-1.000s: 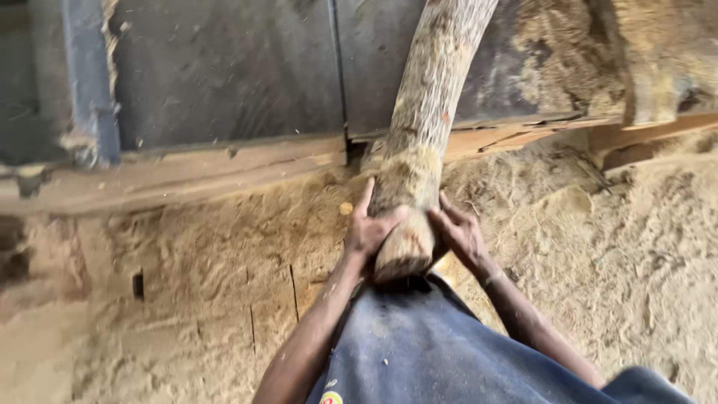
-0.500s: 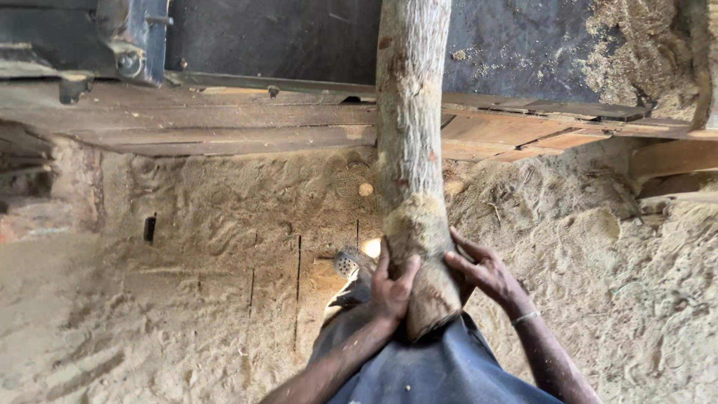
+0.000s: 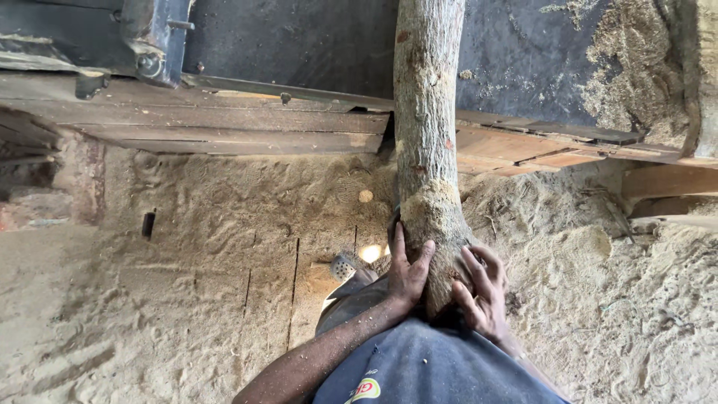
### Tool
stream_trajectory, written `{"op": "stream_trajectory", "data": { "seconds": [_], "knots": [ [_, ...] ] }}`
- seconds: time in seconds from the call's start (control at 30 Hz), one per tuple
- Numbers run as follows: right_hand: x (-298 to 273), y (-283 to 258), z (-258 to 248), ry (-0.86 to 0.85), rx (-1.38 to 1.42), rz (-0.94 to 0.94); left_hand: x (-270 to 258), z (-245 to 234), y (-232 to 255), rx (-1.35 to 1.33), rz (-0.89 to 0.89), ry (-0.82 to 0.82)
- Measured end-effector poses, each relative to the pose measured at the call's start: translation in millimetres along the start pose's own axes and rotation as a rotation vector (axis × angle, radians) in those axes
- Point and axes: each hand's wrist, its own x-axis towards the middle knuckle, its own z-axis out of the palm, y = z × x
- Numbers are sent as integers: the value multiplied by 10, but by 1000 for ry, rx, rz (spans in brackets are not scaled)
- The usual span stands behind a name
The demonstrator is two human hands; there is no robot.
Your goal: The person feeds multiple small branches and a larger log into a vertical bandsaw, guiding them with both hands to cut them into smaller pieces. The cut pieces fall away from the blade as the person continues processing the wood.
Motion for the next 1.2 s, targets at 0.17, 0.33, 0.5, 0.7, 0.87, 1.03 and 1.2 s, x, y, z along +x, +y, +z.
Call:
{"op": "stream_trajectory", "data": {
  "seconds": [0.17,0.33,0.5,0.7,0.87,1.03,1.2],
  "knots": [
    [502,-90,105,39,51,-125,218,-16,183,330,-174,-105],
    [921,-54,184,68,125,-108,440,-59,293,737,219,-147],
    [1311,75,225,51,207,-18,712,-118,415,734,474,-255],
    [1872,292,255,49,270,-3,1225,-31,792,661,775,-426],
    [2386,395,269,33,362,10,1703,31,1091,620,787,-397],
    [2867,419,308,51,270,-80,2147,35,1271,542,790,-370],
    [3221,445,366,110,316,-40,2525,72,1351,512,814,-360]
  ]
}}
